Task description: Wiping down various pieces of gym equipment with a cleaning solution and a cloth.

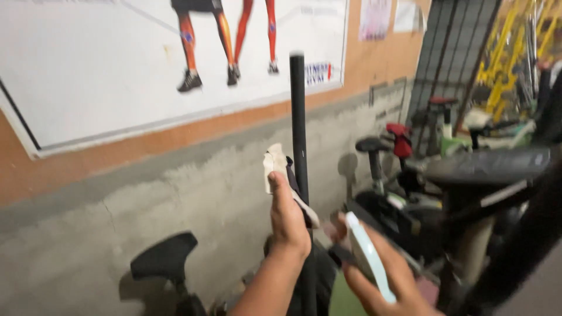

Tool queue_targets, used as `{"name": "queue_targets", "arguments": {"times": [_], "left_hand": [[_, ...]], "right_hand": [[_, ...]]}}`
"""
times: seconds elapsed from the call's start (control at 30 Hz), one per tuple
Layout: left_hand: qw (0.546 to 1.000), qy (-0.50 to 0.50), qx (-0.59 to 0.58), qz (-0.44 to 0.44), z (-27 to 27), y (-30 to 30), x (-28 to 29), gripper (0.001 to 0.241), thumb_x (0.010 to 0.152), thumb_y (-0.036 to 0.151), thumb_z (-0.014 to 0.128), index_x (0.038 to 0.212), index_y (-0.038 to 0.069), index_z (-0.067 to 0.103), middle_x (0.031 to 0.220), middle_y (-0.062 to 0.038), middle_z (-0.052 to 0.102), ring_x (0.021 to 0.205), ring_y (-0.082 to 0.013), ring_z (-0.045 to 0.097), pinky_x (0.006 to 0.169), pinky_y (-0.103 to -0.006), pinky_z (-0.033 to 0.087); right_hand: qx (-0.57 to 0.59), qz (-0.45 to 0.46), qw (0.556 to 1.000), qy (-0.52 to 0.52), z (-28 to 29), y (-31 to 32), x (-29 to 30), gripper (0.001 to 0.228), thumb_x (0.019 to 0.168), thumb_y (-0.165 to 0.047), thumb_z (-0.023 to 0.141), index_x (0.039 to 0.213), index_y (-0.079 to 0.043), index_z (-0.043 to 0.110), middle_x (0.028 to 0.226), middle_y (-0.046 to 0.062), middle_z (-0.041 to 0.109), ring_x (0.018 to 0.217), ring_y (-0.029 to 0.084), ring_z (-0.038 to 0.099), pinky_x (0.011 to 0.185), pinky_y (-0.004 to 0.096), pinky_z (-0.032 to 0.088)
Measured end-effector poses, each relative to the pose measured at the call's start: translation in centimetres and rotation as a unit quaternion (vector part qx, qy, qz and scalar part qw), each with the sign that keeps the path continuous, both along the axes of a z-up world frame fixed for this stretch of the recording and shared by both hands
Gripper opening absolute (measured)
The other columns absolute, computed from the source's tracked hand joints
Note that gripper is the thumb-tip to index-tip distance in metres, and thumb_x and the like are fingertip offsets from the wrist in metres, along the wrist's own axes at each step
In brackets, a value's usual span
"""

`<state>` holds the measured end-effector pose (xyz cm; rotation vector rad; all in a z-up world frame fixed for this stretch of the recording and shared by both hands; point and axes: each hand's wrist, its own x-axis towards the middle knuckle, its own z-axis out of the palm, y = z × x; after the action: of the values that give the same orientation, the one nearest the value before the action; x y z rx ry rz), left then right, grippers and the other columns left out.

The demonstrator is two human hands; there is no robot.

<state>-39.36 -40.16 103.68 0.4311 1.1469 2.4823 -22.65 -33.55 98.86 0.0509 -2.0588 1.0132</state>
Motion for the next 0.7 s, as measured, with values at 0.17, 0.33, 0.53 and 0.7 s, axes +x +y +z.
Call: {"name": "queue_targets", "arguments": {"times": [0.17,0.33,0.53,0.7], "left_hand": [[0.978,0.128,-0.129,0.103,2.4,6.9,-3.3,0.072,0.096,0.066,0.027,0.082,0.003,0.060,0.062,-0.006,0.047,0.057,-0.0204,0.048,0.057,-0.0367,0.045],[0.695,0.514,-0.355,0.356,4.8,12.3,-5.0,0.085,0.102,0.063,0.015,0.164,0.008,-0.005,0.165,-0.040,-0.008,0.145,-0.0672,-0.002,0.111,-0.0743,0.001],[0.517,0.582,-0.346,0.524,11.8,14.1,-10.9,0.063,0.107,0.050,0.029,0.163,0.022,0.029,0.172,-0.009,0.015,0.152,-0.0554,0.011,0.118,-0.0733,0.009],[0.555,0.584,-0.298,0.513,12.2,13.9,-12.7,0.076,0.095,0.016,0.056,0.161,0.019,0.020,0.166,-0.014,0.028,0.146,-0.0467,0.033,0.113,-0.0592,0.035]], "right_hand": [[-0.015,0.061,0.996,0.058,-9.1,13.9,-9.6,0.073,0.071,-0.002,0.068,0.143,-0.002,0.057,0.123,0.015,0.080,0.114,0.022,0.080,0.100,0.033,0.058],[-0.419,0.098,0.874,-0.223,-17.1,27.2,-16.8,0.060,0.097,-0.030,0.057,0.148,0.002,0.062,0.105,0.029,0.077,0.106,0.039,0.072,0.100,0.042,0.046],[-0.408,0.130,0.886,-0.176,-15.6,29.3,-15.2,0.062,0.087,-0.023,0.070,0.144,0.000,0.066,0.105,0.036,0.077,0.107,0.046,0.075,0.101,0.047,0.049],[-0.451,0.071,0.884,-0.101,-24.0,39.5,-21.8,0.045,0.084,-0.007,0.078,0.123,0.015,0.075,0.095,0.035,0.076,0.096,0.045,0.076,0.090,0.049,0.055]]}}
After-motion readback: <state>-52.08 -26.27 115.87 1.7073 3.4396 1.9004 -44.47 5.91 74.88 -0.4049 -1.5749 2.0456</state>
